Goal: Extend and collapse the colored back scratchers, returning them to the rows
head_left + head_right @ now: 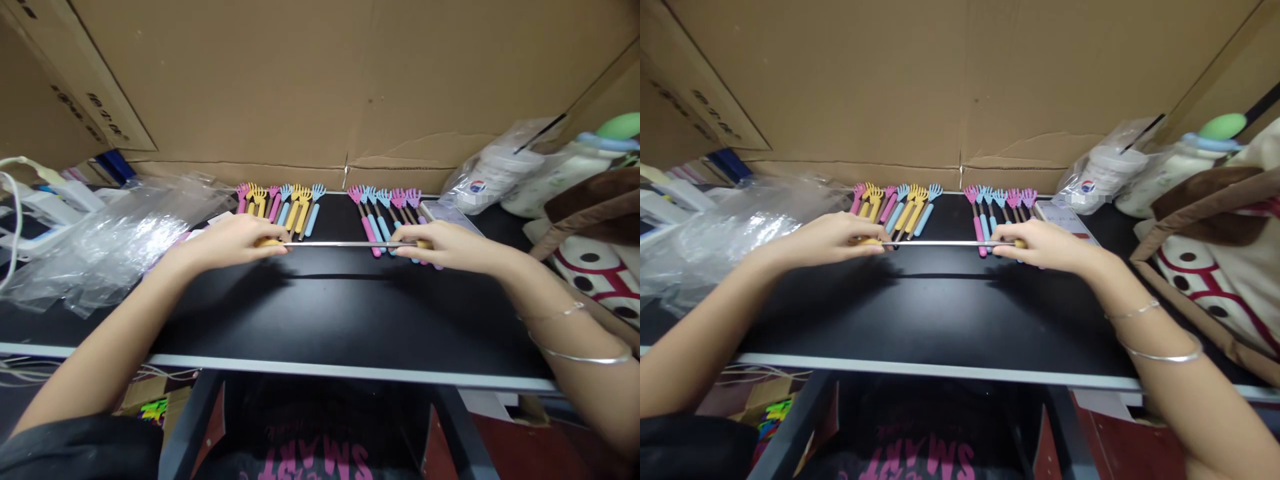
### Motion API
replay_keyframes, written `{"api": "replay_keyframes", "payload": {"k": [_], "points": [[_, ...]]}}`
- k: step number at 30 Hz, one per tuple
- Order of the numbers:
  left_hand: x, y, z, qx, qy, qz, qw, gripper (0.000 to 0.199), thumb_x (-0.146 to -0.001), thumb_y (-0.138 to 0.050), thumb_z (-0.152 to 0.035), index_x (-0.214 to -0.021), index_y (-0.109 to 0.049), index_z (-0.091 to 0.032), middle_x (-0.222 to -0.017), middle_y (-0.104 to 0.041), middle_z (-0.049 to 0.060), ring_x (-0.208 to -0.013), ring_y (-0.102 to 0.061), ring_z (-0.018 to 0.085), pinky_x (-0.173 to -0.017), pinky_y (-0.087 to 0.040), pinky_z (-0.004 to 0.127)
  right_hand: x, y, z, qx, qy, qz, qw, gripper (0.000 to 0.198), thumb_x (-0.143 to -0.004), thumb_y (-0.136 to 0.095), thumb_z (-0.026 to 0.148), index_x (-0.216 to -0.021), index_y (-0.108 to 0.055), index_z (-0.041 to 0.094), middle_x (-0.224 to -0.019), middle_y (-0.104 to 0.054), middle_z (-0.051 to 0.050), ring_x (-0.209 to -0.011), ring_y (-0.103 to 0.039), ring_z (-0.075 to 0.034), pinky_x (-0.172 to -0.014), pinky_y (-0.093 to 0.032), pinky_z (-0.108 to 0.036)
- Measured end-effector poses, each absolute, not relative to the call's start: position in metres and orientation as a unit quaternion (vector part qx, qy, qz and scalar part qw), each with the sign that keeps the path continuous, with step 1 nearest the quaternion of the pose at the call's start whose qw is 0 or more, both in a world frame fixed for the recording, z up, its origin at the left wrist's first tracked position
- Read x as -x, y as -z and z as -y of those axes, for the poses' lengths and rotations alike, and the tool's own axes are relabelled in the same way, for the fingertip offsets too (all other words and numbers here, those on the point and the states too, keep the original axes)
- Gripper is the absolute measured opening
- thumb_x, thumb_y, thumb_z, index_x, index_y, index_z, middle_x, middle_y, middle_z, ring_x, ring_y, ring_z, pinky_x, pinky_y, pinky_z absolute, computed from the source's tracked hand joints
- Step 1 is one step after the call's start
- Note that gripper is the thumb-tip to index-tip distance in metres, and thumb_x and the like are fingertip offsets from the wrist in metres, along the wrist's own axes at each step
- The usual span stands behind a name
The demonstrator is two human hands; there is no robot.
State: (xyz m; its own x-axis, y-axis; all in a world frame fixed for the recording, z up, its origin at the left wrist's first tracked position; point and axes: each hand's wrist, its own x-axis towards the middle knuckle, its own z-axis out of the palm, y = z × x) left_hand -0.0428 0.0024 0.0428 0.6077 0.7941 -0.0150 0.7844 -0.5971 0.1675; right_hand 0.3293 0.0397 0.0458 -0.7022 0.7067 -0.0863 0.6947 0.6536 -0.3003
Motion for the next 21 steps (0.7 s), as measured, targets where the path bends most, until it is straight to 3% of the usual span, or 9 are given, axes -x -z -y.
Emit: {"api": "replay_keyframes", "payload": {"k": [4,9,16,21], "points": [[0.029,-0.031,0.002,-0.907,-0.021,-0.42,0.002,0.033,-0.097,-0.041,-0.042,-0.116,-0.063,-0.027,-0.093,-0.072,0.002,-0.083,-0.065,0.019,-0.073,-0.04,0.027,-0.316,-0.035,-0.033,0.354,-0.056,0.932,0.056,0.039,-0.096,-0.038,0.049,-0.11,-0.067,0.027,-0.065,-0.065,0.002,-0.052,-0.053,-0.012,-0.055,-0.032,-0.023],[0.02,-0.02,0.002,-0.898,-0.057,-0.434,-0.048,0.031,-0.099,-0.036,-0.035,-0.109,-0.062,-0.022,-0.1,-0.073,0.003,-0.087,-0.067,0.02,-0.071,-0.042,0.027,-0.307,-0.032,-0.024,0.364,0.017,0.926,0.095,0.03,-0.096,-0.04,0.038,-0.1,-0.066,0.024,-0.062,-0.065,0.002,-0.049,-0.053,-0.012,-0.055,-0.032,-0.023],[0.015,-0.022,0.004,-0.892,-0.063,-0.445,-0.055,0.04,-0.101,-0.032,-0.045,-0.107,-0.068,-0.028,-0.102,-0.075,-0.001,-0.089,-0.069,0.02,-0.065,-0.037,0.025,-0.301,-0.03,-0.02,0.343,0.075,0.93,0.108,0.038,-0.099,-0.037,0.044,-0.1,-0.071,0.026,-0.069,-0.072,-0.001,-0.057,-0.061,-0.015,-0.055,-0.032,-0.025],[0.043,-0.033,-0.008,-0.854,-0.045,-0.513,-0.072,0.042,-0.098,-0.032,-0.045,-0.102,-0.071,-0.03,-0.098,-0.075,-0.001,-0.086,-0.068,0.02,-0.062,-0.034,0.024,-0.337,-0.043,-0.045,0.427,0.07,0.898,0.079,0.047,-0.095,-0.036,0.057,-0.095,-0.072,0.025,-0.065,-0.069,-0.003,-0.052,-0.059,-0.017,-0.053,-0.034,-0.028]]}}
